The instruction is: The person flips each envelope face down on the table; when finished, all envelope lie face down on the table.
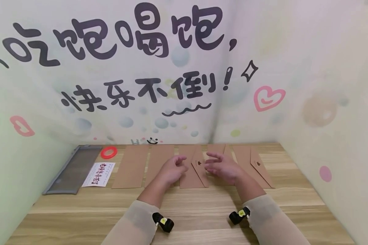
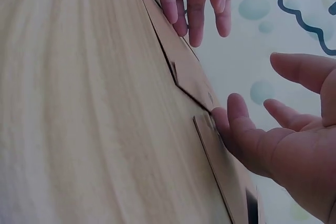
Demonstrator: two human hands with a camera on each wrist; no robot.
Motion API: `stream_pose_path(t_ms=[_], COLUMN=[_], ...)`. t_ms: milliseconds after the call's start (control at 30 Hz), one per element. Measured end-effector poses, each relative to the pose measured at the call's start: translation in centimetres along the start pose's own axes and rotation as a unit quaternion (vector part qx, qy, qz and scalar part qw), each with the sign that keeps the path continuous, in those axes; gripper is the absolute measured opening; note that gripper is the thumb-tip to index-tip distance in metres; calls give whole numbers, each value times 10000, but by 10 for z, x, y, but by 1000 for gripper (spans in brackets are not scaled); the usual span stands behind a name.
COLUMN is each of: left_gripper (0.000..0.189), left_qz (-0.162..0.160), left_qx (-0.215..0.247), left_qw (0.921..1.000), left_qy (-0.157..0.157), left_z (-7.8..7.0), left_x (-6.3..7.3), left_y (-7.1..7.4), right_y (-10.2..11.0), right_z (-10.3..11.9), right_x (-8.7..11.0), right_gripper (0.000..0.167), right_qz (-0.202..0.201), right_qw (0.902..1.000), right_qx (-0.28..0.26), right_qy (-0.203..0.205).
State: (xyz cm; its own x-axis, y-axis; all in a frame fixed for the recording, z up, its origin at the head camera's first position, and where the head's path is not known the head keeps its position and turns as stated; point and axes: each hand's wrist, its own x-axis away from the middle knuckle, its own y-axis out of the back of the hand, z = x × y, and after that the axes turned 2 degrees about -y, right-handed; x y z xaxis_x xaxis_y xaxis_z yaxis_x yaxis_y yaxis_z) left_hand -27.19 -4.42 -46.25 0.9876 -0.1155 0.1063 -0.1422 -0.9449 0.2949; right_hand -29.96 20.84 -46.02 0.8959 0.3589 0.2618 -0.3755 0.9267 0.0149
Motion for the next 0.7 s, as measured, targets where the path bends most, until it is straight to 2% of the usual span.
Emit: stream_pose_path(t_ms=[167,367,533,700], left_gripper=[49,48,51,52], left_qz=[16,113,369,644], left_qx=[130,327,562,760], left_qw=[9999,9994,9977,9949], left_qy=[-10,-76,-111,-166], left_z=[-2,1,2,-1], left_x=[1,-2,-4,-2], left_y=[-1,-3,-7,-9], right_y=[5,2,-5,-13], right_z=[-1,4,9,14], right_x=[-2,0,4,9], right_gripper=[68,64,64,69], right_qz=[-22,-39,151,186], right_qw=[9997,9996,9979,9972], right_qx=[-230,106,481,574], right_qy=[58,241,417,434])
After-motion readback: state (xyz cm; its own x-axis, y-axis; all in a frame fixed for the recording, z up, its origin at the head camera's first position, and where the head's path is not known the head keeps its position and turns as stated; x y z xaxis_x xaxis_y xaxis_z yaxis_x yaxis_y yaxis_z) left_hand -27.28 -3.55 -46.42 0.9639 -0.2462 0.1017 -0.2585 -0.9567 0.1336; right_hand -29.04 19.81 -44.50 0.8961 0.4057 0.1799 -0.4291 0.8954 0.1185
